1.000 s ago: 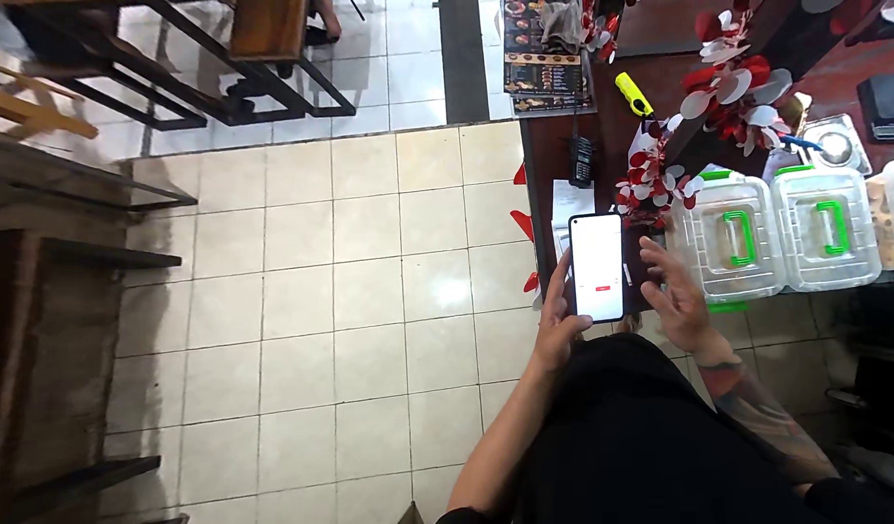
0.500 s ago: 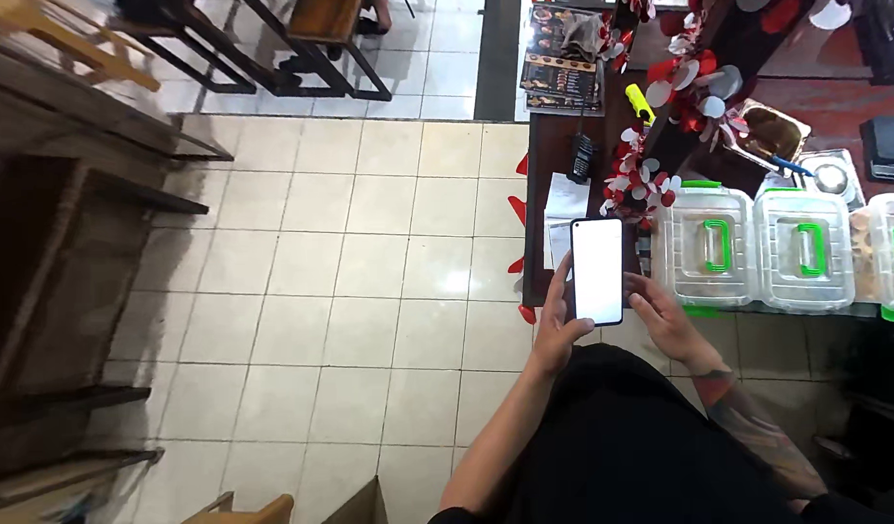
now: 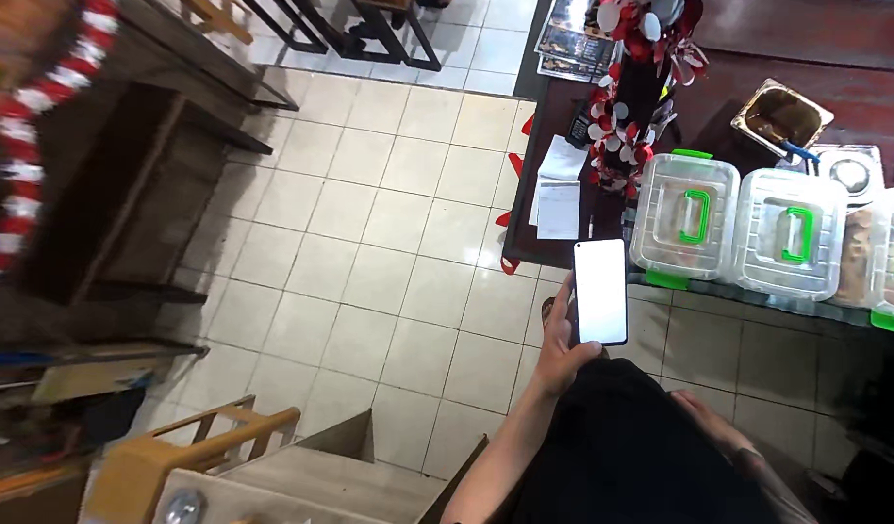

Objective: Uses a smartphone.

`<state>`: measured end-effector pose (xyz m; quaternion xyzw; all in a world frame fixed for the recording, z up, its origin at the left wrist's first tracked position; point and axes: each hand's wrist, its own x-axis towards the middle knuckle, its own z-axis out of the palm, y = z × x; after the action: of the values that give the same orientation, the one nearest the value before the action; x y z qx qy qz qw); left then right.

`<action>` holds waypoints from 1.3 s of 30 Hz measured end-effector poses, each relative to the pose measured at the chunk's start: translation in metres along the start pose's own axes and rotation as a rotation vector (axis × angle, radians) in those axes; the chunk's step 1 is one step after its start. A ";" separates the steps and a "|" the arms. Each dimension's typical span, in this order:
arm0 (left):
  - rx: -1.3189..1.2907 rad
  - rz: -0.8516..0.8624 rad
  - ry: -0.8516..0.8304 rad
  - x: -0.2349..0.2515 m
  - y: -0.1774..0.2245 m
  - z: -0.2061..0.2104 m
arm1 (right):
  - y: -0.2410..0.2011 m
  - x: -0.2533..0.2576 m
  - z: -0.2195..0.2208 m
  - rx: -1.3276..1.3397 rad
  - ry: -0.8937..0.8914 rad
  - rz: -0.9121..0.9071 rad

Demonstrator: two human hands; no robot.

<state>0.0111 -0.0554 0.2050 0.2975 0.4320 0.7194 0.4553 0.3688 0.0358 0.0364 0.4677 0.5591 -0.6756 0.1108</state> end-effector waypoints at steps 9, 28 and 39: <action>-0.028 0.046 0.073 -0.059 -0.002 0.023 | 0.035 -0.017 -0.007 0.314 0.153 -0.044; 0.112 0.270 0.495 -0.206 0.046 -0.030 | 0.005 0.116 0.043 -1.026 -0.349 0.008; 0.027 0.441 1.056 -0.397 0.056 -0.142 | -0.047 0.142 0.183 -1.182 -0.381 -0.069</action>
<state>0.0344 -0.4793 0.1776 -0.0134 0.5377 0.8429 0.0132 0.1679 -0.0520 -0.0522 0.1800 0.8237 -0.3268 0.4269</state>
